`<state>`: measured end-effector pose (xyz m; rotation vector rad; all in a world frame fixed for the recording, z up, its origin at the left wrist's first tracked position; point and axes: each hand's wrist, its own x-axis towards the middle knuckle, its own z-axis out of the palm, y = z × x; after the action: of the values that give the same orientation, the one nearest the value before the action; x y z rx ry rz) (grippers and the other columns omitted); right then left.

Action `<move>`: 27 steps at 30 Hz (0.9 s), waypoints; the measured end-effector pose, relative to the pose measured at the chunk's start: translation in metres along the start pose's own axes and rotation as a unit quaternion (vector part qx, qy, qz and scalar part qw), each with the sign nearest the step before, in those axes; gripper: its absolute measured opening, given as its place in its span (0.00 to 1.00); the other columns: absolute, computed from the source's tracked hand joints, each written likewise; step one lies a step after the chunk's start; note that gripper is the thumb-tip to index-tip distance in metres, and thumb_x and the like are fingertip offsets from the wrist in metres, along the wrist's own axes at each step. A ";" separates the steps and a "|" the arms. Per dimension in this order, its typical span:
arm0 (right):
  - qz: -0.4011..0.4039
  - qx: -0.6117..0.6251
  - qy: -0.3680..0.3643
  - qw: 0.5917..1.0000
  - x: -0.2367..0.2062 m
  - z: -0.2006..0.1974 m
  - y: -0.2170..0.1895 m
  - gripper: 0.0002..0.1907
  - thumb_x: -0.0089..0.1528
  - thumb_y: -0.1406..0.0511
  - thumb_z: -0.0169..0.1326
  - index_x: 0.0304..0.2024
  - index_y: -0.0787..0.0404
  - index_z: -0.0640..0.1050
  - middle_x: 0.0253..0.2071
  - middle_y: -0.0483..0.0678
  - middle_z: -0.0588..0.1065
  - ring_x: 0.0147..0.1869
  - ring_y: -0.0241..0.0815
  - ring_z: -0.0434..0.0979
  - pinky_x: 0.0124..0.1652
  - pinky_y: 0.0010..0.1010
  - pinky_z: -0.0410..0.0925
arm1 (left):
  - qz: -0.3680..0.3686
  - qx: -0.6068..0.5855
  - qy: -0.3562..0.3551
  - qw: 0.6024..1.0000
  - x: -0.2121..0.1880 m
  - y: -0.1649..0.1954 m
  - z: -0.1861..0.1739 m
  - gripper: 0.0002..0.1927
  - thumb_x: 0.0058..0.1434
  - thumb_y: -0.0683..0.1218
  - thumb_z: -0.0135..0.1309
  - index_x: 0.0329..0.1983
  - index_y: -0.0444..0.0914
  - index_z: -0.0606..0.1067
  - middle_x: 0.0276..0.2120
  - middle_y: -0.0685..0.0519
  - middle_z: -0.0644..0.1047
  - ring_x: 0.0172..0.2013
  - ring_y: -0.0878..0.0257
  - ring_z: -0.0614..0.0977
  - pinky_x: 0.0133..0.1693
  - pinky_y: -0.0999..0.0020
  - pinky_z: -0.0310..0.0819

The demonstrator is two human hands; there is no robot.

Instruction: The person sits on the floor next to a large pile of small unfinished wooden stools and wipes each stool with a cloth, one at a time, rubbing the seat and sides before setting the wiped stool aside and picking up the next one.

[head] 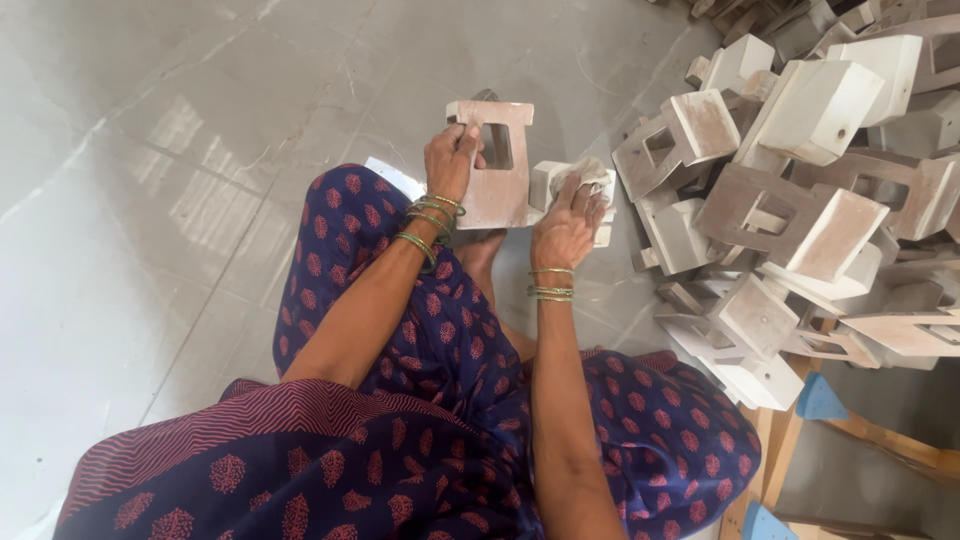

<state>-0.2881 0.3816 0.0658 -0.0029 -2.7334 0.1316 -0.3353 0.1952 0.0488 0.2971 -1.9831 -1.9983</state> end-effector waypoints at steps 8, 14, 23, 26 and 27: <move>-0.030 0.226 0.008 0.974 -0.006 -0.035 0.013 0.24 0.59 0.69 0.60 0.59 0.64 0.78 0.50 0.56 0.80 0.51 0.54 0.82 0.51 0.41 0.74 | 0.021 -0.023 0.003 1.000 -0.003 0.015 -0.009 0.22 0.70 0.54 0.49 0.30 0.31 0.78 0.19 0.51 0.77 0.20 0.66 0.80 0.27 0.68 0.73; 0.108 0.383 0.112 0.910 0.005 -0.072 0.011 0.22 0.60 0.69 0.61 0.57 0.67 0.78 0.54 0.56 0.79 0.49 0.46 0.80 0.48 0.35 0.74 | 0.017 -0.058 -0.042 0.997 -0.006 0.026 -0.014 0.24 0.69 0.57 0.52 0.31 0.31 0.79 0.21 0.54 0.77 0.21 0.68 0.80 0.27 0.69 0.73; -0.145 0.236 0.001 0.961 -0.030 -0.034 -0.082 0.17 0.64 0.70 0.57 0.57 0.61 0.80 0.45 0.54 0.75 0.53 0.54 0.75 0.53 0.43 0.72 | 0.032 -0.089 -0.042 0.995 0.001 0.015 -0.006 0.22 0.72 0.53 0.57 0.32 0.28 0.79 0.25 0.55 0.71 0.28 0.69 0.69 0.30 0.71 0.64; -0.178 0.215 0.043 0.959 -0.033 -0.029 -0.064 0.16 0.61 0.73 0.54 0.51 0.58 0.80 0.49 0.51 0.77 0.56 0.53 0.76 0.53 0.43 0.72 | -0.020 -0.143 -0.047 0.988 0.002 0.016 -0.006 0.19 0.67 0.53 0.55 0.32 0.31 0.80 0.24 0.56 0.79 0.25 0.71 0.78 0.28 0.75 0.74; -0.142 0.217 0.052 0.964 -0.034 -0.027 -0.060 0.14 0.61 0.72 0.55 0.50 0.59 0.80 0.48 0.52 0.77 0.54 0.54 0.75 0.51 0.43 0.72 | -0.032 -0.153 -0.060 0.986 0.002 0.017 -0.006 0.19 0.67 0.53 0.55 0.33 0.31 0.80 0.25 0.55 0.80 0.26 0.70 0.80 0.28 0.74 0.76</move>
<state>-0.2449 0.3233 0.0823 0.4872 -2.5104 0.6238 -0.3336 0.1887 0.0661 0.1742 -1.7136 -2.3726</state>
